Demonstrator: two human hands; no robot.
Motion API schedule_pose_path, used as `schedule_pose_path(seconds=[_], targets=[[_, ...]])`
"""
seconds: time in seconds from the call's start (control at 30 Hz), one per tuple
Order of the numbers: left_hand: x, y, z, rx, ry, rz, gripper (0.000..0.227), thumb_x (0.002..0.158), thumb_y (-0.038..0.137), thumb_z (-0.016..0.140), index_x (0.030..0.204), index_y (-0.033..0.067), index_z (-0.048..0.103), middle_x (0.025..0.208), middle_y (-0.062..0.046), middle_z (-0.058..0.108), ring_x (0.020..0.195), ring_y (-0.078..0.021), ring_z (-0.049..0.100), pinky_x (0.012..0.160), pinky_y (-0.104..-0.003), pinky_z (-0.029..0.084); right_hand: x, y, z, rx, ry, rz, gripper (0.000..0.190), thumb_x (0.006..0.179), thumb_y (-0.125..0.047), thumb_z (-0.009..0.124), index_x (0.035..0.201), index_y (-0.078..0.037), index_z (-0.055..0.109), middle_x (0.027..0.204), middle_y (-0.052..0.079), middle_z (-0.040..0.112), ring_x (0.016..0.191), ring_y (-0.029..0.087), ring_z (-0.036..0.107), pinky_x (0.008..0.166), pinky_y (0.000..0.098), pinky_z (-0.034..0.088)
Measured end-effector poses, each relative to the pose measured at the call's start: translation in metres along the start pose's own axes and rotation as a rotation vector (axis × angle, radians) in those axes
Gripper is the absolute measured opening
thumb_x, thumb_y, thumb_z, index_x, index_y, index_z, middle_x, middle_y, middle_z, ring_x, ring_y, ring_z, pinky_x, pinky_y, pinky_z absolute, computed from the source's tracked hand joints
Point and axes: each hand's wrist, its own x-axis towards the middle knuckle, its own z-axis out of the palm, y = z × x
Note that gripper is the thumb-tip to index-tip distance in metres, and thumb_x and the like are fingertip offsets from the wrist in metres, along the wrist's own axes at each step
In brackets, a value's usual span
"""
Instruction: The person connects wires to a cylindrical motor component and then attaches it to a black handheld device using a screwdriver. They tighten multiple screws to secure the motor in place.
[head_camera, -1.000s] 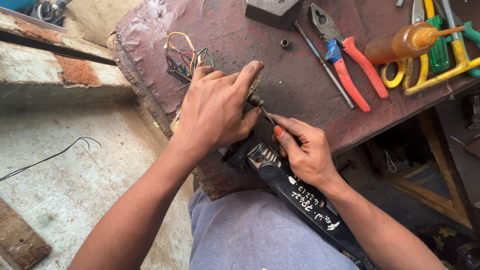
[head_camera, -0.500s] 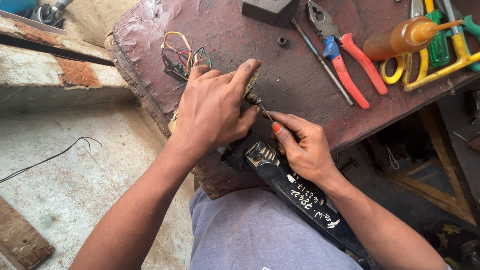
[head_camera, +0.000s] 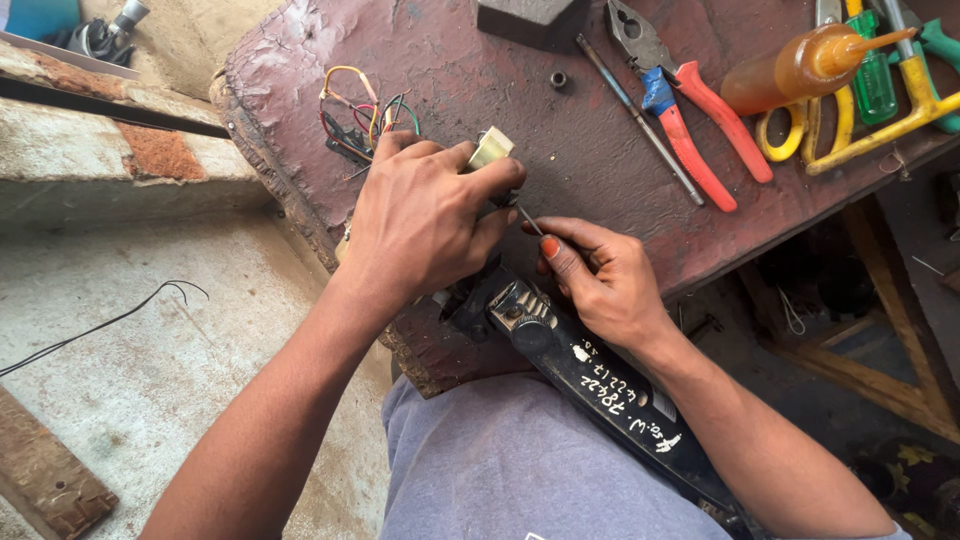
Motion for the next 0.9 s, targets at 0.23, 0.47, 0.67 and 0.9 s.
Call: schedule_pose_path(seconds=[0.23, 0.47, 0.67, 0.9], targets=[[0.0, 0.0, 0.0, -0.017, 0.022, 0.01, 0.032, 0.084, 0.035, 0.077, 0.111, 0.0207, 0.069, 0.085, -0.008, 0.069, 0.081, -0.0307, 0.068, 0.085, -0.048, 0.044, -0.002, -0.005, 0.001, -0.013, 0.015, 0.012, 0.028, 0.101, -0.018, 0.064, 0.125, -0.006, 0.073, 0.079, -0.001, 0.069, 0.062, 0.001, 0.052, 0.053, 0.0197, 0.044], [0.0, -0.001, 0.002, 0.014, 0.032, 0.027, 0.03, 0.085, 0.036, 0.077, 0.109, 0.0204, 0.069, 0.084, -0.009, 0.068, 0.081, -0.0311, 0.068, 0.085, -0.048, 0.044, -0.004, -0.017, -0.005, -0.339, 0.06, -0.422, 0.027, 0.098, -0.012, 0.07, 0.122, 0.0, 0.071, 0.097, 0.005, 0.068, 0.084, 0.006, 0.064, 0.071, 0.0237, 0.052], [0.0, 0.0, 0.001, 0.024, 0.021, 0.029, 0.029, 0.084, 0.034, 0.077, 0.109, 0.0195, 0.069, 0.086, -0.009, 0.068, 0.082, -0.0316, 0.069, 0.085, -0.049, 0.044, 0.001, -0.02, -0.01, -0.215, -0.08, -0.061, 0.027, 0.099, -0.011, 0.069, 0.125, -0.007, 0.075, 0.081, 0.005, 0.061, 0.063, 0.006, 0.058, 0.055, 0.0257, 0.048], [0.002, 0.002, -0.001, 0.019, 0.014, 0.021, 0.031, 0.083, 0.034, 0.077, 0.109, 0.0196, 0.069, 0.086, -0.009, 0.068, 0.082, -0.0321, 0.069, 0.084, -0.05, 0.044, -0.002, -0.022, -0.009, -0.438, 0.002, -0.391, 0.042, 0.094, 0.001, 0.064, 0.136, -0.004, 0.067, 0.089, 0.013, 0.073, 0.073, 0.018, 0.072, 0.065, 0.0316, 0.055]])
